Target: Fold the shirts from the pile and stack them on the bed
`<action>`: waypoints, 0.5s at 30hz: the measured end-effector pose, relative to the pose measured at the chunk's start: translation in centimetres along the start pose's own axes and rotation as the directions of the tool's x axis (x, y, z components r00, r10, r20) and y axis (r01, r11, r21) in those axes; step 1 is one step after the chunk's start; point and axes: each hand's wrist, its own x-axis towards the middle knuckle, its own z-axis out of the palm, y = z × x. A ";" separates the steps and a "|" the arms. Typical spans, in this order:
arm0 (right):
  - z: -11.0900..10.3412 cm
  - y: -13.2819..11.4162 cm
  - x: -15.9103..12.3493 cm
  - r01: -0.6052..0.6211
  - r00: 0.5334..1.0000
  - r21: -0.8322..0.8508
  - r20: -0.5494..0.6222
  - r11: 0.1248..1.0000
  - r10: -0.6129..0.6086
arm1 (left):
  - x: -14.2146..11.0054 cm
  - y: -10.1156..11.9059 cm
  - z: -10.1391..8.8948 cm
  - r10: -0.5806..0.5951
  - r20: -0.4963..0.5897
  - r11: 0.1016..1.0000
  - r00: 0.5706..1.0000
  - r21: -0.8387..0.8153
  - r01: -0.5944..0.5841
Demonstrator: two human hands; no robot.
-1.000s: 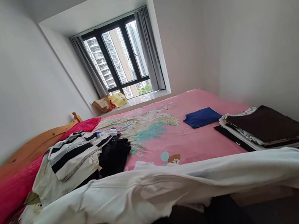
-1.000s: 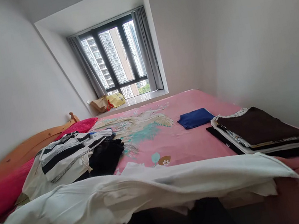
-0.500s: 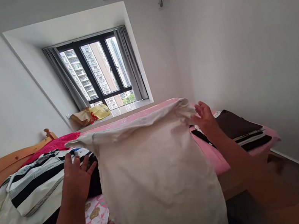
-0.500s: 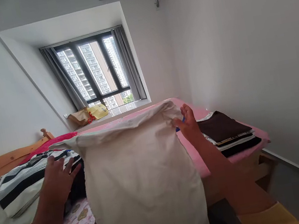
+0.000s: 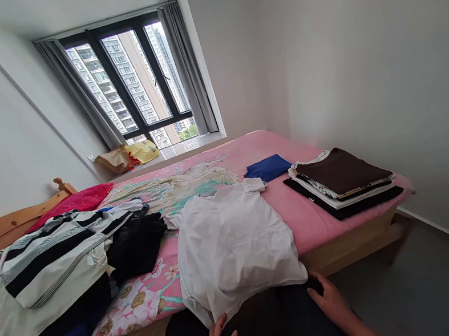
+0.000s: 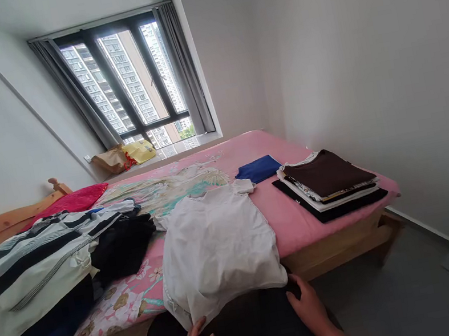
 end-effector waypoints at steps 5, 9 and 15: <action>-0.2 -0.8 -0.2 0.022 0.999 -0.025 0.032 0.999 -0.021 | -1.1 0.8 0.7 -0.009 -0.028 0.999 1.000 0.036 0.010; 0.3 -0.5 0.3 0.003 1.000 -0.030 0.023 1.000 -0.002 | -1.5 0.8 1.1 -0.031 -0.042 0.994 0.999 0.101 0.035; 0.7 1.0 0.6 -0.016 1.000 0.049 -0.012 0.999 0.016 | -2.1 0.6 0.5 0.024 -0.144 0.997 0.989 0.083 -0.012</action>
